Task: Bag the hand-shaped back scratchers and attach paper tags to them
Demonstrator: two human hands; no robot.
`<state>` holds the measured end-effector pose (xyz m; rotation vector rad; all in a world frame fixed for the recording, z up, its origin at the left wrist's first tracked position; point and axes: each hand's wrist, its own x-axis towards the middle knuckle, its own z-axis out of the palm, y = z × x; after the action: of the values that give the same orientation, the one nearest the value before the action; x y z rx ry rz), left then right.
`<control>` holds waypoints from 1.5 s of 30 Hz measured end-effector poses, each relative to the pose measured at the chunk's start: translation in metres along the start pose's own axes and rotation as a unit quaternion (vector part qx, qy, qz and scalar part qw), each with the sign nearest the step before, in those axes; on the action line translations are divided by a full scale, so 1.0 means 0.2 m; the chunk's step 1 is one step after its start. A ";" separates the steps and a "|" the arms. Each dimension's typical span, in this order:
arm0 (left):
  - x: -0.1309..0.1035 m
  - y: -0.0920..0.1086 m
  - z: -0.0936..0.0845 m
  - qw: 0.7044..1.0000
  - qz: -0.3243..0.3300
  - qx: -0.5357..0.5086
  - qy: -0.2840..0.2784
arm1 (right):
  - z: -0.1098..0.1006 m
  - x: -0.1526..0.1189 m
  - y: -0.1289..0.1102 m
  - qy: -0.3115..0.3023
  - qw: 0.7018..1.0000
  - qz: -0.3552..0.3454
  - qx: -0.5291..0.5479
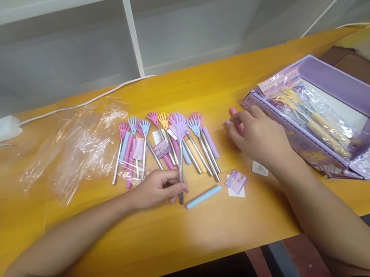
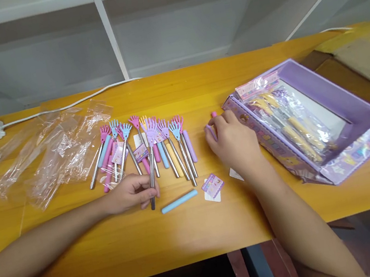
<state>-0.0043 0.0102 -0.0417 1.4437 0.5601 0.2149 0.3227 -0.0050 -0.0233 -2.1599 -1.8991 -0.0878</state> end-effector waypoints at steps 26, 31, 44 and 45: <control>0.01 0.03 -0.01 0.991 0.118 0.059 0.032 | -0.01 -0.02 -0.06 -0.030 0.947 0.014 0.320; 0.01 0.03 -0.02 0.986 0.143 0.081 0.026 | -0.08 -0.14 -0.23 -0.272 0.764 0.008 0.586; 0.01 0.01 -0.02 0.988 0.110 0.093 -0.049 | -0.03 -0.17 -0.27 -0.318 0.708 -0.068 0.626; 0.01 0.02 -0.01 0.988 0.109 0.097 -0.057 | -0.04 -0.18 -0.27 -0.320 0.710 -0.068 0.624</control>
<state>-0.0026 0.0144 -0.0395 1.6976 0.3368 0.2544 0.2653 -0.0350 -0.0153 -1.0670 -1.4935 1.5975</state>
